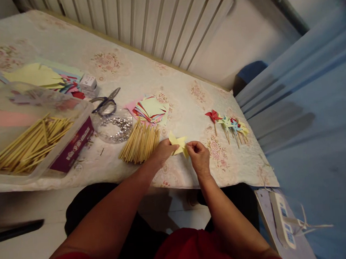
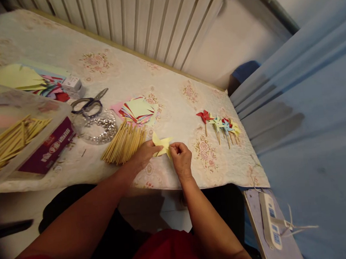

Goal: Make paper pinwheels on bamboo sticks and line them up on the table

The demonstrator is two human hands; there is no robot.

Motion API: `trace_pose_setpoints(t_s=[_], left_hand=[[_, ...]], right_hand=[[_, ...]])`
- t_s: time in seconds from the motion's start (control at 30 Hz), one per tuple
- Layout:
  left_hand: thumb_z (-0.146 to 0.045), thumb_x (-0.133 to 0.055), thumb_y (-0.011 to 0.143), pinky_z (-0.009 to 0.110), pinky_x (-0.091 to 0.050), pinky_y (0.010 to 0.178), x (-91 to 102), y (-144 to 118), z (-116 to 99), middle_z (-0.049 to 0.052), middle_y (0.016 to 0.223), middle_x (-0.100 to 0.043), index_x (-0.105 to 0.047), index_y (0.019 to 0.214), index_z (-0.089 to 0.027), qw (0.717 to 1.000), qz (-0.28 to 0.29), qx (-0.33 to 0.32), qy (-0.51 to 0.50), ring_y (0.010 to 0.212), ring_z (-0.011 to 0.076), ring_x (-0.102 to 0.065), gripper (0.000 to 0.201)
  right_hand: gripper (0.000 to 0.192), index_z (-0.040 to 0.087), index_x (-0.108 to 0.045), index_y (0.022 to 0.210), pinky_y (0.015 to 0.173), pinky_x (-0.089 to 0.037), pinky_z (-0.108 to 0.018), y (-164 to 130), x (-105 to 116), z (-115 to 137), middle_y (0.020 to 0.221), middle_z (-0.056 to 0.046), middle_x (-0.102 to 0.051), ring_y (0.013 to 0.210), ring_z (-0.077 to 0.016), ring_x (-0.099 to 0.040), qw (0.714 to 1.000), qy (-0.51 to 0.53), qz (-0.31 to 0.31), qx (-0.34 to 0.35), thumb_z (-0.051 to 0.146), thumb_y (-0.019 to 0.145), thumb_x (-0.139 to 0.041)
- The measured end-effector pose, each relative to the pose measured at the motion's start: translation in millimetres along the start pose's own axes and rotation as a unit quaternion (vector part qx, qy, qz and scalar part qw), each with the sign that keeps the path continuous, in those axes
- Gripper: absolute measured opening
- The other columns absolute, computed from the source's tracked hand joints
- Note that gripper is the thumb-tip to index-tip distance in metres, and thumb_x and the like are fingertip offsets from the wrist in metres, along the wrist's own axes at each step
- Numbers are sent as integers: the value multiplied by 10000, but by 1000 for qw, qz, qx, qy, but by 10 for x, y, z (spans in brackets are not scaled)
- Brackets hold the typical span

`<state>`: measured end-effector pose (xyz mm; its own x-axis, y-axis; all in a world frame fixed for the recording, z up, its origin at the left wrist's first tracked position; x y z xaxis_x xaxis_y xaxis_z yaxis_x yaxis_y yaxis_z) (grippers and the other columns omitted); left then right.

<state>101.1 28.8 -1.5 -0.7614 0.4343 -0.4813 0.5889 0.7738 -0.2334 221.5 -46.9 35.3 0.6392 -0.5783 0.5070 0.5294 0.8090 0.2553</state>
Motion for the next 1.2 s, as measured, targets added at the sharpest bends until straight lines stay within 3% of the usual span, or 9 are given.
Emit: trace_pose_setpoints(t_s=[0.37,0.77,1.2], left_hand=[[-239,-652,675,256,-447,716,4,29,45,19,768,-680,-669,887,-105,999,9,-34,36,692,130,-592,251],[-208,-634,679,231,-400,646,18,2,5,-3,712,-643,-667,860,-94,995,-7,-36,94,660,113,-541,217],[-201,-609,694,246,-428,676,13,-6,6,20,760,-670,-676,909,-99,991,-9,-37,125,708,138,-570,247]], right_hand=[[104,193,-661,736,636,-424,-266,-18,-57,59,684,6,-585,629,-133,-511,993,-71,33,92,262,766,-590],[97,188,-658,732,634,-418,-261,-10,-87,18,700,5,-597,635,-130,-516,993,-65,43,94,261,769,-607],[96,198,-654,706,639,-422,-269,-7,-84,23,680,6,-601,639,-139,-529,991,-89,46,94,256,762,-602]])
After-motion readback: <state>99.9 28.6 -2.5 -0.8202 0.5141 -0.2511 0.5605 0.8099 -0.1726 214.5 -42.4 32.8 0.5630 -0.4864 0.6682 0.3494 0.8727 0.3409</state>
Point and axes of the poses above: each hand's wrist, its own y-axis towards the middle knuckle, its own x-axis out of the back of the hand, z = x × y, the point moved 2 cm from there along y, towards the middle knuckle
